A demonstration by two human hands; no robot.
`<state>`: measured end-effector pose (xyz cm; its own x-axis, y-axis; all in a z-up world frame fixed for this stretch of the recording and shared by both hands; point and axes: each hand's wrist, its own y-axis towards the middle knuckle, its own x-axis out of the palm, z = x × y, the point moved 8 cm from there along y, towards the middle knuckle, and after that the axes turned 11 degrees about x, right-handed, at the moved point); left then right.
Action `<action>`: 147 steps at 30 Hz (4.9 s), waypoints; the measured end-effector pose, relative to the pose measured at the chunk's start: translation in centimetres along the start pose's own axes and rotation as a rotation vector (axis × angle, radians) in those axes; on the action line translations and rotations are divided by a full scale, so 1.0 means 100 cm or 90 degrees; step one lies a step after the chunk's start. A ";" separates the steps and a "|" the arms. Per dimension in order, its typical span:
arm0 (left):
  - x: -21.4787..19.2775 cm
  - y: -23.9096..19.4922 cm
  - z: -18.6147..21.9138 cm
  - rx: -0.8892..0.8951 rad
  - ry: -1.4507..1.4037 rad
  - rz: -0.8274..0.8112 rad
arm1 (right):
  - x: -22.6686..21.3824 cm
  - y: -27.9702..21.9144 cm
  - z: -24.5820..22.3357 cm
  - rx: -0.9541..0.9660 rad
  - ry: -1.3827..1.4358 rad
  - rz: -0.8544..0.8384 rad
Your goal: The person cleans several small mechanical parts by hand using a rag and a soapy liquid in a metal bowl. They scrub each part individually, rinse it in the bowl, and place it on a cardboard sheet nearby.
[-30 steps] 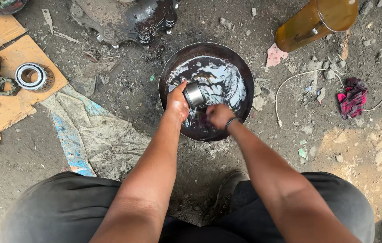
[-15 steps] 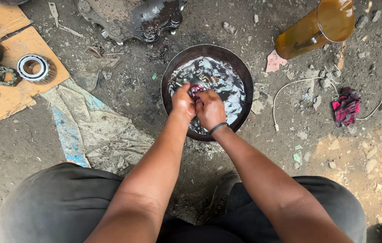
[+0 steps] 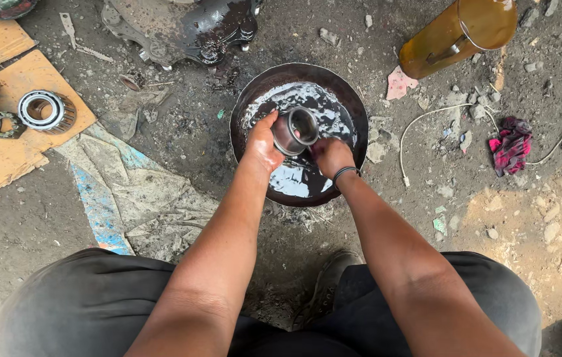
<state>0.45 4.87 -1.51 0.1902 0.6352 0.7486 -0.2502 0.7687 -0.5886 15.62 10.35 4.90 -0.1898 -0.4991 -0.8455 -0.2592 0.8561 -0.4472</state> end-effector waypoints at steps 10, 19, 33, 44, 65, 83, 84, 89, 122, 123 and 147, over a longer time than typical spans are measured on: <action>0.013 -0.045 0.022 0.040 0.275 -0.035 | 0.063 -0.005 0.021 0.028 -0.344 -0.230; -0.007 -0.034 0.020 0.041 0.319 -0.017 | 0.075 -0.016 0.016 -0.036 -0.304 -0.150; -0.033 0.000 -0.006 0.004 0.232 0.092 | -0.026 -0.088 -0.125 -0.490 -0.037 0.413; 0.015 -0.026 -0.035 0.099 0.480 -0.112 | 0.018 0.011 0.014 0.372 0.820 -0.356; 0.001 -0.002 0.014 0.068 0.321 0.093 | -0.058 -0.038 -0.099 -0.300 -0.030 0.098; 0.051 -0.014 0.030 0.158 0.636 -0.126 | -0.026 0.011 -0.018 0.019 0.446 -0.055; 0.044 -0.012 0.035 0.138 0.721 -0.085 | -0.050 -0.001 -0.036 -0.139 0.282 0.096; 0.032 -0.016 0.034 0.147 0.678 -0.025 | -0.054 -0.035 -0.068 -0.325 -0.008 0.237; -0.086 -0.019 -0.006 -0.043 0.353 0.180 | 0.057 0.003 0.015 0.033 -0.243 -0.214; -0.083 -0.019 -0.007 -0.042 0.309 0.168 | 0.045 0.007 0.015 0.038 -0.264 -0.126; -0.024 0.001 0.017 0.086 0.124 0.015 | 0.019 0.017 -0.016 -0.007 0.278 -0.146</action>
<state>-1.70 3.29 -2.87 0.3585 0.6655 0.6547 -0.3790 0.7446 -0.5494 13.29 10.68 3.02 -0.5054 -0.6863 -0.5230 -0.3498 0.7170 -0.6029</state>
